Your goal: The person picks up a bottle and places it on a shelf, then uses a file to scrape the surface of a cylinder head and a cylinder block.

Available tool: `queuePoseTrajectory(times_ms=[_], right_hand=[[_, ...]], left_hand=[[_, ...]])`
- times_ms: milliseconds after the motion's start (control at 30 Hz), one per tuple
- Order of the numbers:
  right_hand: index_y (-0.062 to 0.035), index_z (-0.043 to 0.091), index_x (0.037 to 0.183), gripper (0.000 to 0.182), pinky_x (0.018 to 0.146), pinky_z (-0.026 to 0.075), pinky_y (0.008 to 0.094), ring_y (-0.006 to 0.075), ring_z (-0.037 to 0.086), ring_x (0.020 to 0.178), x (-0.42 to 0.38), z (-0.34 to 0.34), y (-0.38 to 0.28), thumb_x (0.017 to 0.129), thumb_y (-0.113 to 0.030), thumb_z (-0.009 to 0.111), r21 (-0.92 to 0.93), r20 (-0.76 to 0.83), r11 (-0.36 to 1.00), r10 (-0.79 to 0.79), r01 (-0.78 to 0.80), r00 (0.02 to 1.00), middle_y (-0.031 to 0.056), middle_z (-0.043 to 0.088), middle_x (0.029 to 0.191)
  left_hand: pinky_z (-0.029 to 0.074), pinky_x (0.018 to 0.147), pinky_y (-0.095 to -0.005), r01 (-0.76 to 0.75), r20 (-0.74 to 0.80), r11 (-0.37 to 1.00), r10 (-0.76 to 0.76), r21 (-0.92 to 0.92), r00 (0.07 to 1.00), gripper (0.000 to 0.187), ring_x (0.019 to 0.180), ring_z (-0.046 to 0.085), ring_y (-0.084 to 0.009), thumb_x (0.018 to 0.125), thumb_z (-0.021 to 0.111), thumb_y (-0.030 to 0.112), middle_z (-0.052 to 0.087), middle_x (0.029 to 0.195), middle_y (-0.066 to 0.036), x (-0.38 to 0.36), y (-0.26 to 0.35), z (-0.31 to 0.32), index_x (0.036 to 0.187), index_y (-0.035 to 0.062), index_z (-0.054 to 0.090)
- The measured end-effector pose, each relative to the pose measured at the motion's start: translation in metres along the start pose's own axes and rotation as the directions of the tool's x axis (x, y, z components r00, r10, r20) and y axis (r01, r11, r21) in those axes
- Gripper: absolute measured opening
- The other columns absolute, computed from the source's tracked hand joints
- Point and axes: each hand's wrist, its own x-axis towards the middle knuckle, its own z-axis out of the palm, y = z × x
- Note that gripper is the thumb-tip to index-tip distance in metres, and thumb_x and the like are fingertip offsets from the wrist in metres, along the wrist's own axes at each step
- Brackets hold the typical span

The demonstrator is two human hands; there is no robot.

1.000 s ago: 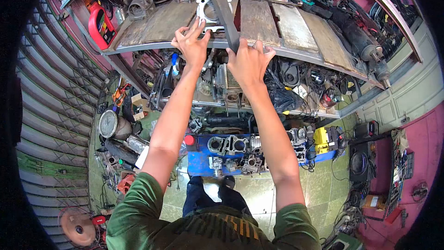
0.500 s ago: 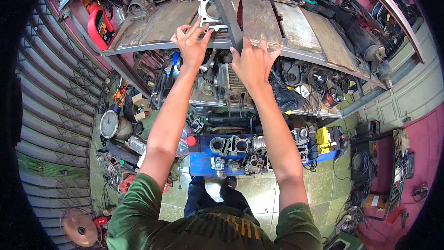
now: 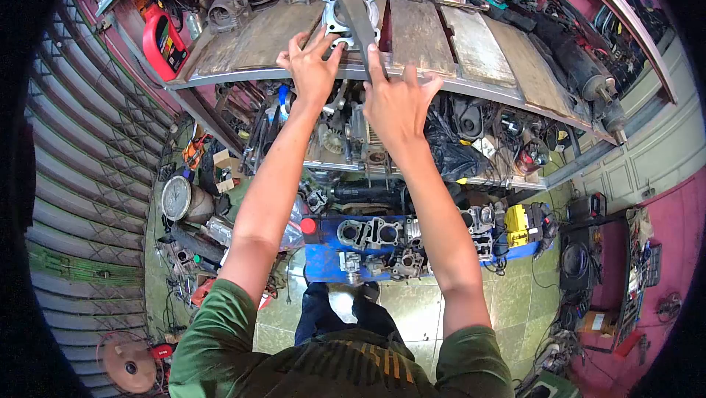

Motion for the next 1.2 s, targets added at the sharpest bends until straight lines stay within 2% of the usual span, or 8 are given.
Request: queuePoseTrajectory(times_ms=[233, 433, 633, 767, 833, 933, 1033, 1200], right_hand=[[-0.0224, 0.062, 0.140, 0.059, 0.092, 0.031, 0.0523, 0.0239, 0.062, 0.086, 0.005, -0.007, 0.001, 0.083, -0.022, 0.076, 0.160, -0.221, 0.987, 0.002, 0.034, 0.975, 0.0064, 0.072, 0.073], [-0.0278, 0.066, 0.137, 0.056, 0.090, 0.034, 0.0473, 0.0215, 0.061, 0.083, -0.004, 0.014, -0.002, 0.082, -0.027, 0.079, -0.071, -0.071, 0.997, 0.016, -0.021, 0.997, 0.0029, 0.072, 0.072], [-0.0284, 0.070, 0.133, 0.052, 0.087, 0.032, 0.0416, 0.0189, 0.055, 0.072, 0.007, -0.002, 0.001, 0.083, -0.029, 0.080, 0.157, -0.281, 0.987, 0.062, -0.018, 0.958, 0.0016, 0.056, 0.057], [-0.0247, 0.068, 0.131, 0.053, 0.089, 0.031, 0.0491, 0.0230, 0.064, 0.083, 0.034, 0.003, -0.012, 0.079, -0.025, 0.079, 0.031, -0.147, 0.998, -0.057, 0.062, 0.988, 0.0032, 0.072, 0.070], [-0.0251, 0.068, 0.132, 0.055, 0.088, 0.031, 0.0489, 0.0233, 0.064, 0.087, 0.004, 0.020, -0.007, 0.077, -0.023, 0.080, -0.026, -0.097, 0.998, -0.055, 0.053, 0.994, 0.0038, 0.073, 0.071], [-0.0260, 0.069, 0.132, 0.055, 0.088, 0.029, 0.0461, 0.0197, 0.061, 0.089, -0.035, 0.014, 0.001, 0.079, -0.021, 0.081, 0.224, -0.087, 0.974, 0.043, -0.023, 0.995, 0.0018, 0.074, 0.076], [-0.0297, 0.069, 0.133, 0.050, 0.089, 0.030, 0.0400, 0.0174, 0.059, 0.081, -0.020, 0.009, 0.004, 0.084, -0.028, 0.080, 0.187, -0.207, 0.982, 0.040, 0.000, 0.978, -0.0002, 0.073, 0.073], [-0.0237, 0.069, 0.132, 0.051, 0.089, 0.029, 0.0456, 0.0202, 0.060, 0.083, 0.015, 0.013, 0.004, 0.082, -0.024, 0.079, 0.095, -0.118, 0.995, 0.056, -0.045, 0.991, 0.0042, 0.075, 0.077]], left_hand=[[0.026, 0.103, -0.0537, 0.034, -0.014, 0.999, -0.034, -0.015, 0.999, 0.021, 0.122, 0.056, -0.0243, 0.085, 0.079, 0.029, 0.074, 0.123, 0.001, -0.007, -0.003, 0.009, 0.103, 0.0190, 0.079], [0.026, 0.101, -0.0532, 0.010, -0.039, 1.000, -0.010, 0.009, 0.999, 0.020, 0.120, 0.057, -0.0230, 0.084, 0.079, 0.030, 0.075, 0.121, 0.001, 0.003, -0.007, 0.016, 0.101, 0.0191, 0.079], [0.026, 0.101, -0.0512, 0.015, -0.059, 1.000, -0.014, 0.003, 0.998, 0.021, 0.119, 0.057, -0.0235, 0.083, 0.080, 0.030, 0.076, 0.120, 0.000, -0.002, -0.012, 0.026, 0.100, 0.0187, 0.080], [0.026, 0.101, -0.0519, -0.008, -0.066, 1.000, 0.006, -0.025, 0.998, 0.021, 0.120, 0.057, -0.0245, 0.083, 0.080, 0.027, 0.076, 0.120, 0.000, -0.003, -0.011, 0.020, 0.102, 0.0176, 0.079], [0.026, 0.101, -0.0520, -0.027, -0.058, 0.999, 0.026, -0.020, 0.998, 0.021, 0.120, 0.057, -0.0248, 0.083, 0.079, 0.026, 0.075, 0.120, 0.000, -0.003, -0.009, 0.016, 0.103, 0.0172, 0.078], [0.026, 0.101, -0.0518, -0.015, -0.015, 1.000, 0.014, -0.005, 1.000, 0.025, 0.121, 0.057, -0.0250, 0.080, 0.080, 0.022, 0.074, 0.125, 0.001, -0.004, -0.011, 0.015, 0.104, 0.0153, 0.077], [0.026, 0.101, -0.0521, -0.003, -0.036, 1.000, 0.002, -0.018, 0.999, 0.023, 0.121, 0.057, -0.0245, 0.081, 0.080, 0.023, 0.074, 0.125, 0.001, -0.009, -0.009, 0.016, 0.102, 0.0150, 0.076], [0.026, 0.101, -0.0526, -0.037, -0.049, 0.999, 0.036, -0.012, 0.998, 0.021, 0.121, 0.056, -0.0233, 0.084, 0.079, 0.027, 0.073, 0.126, 0.001, -0.010, -0.008, 0.010, 0.102, 0.0164, 0.076]])
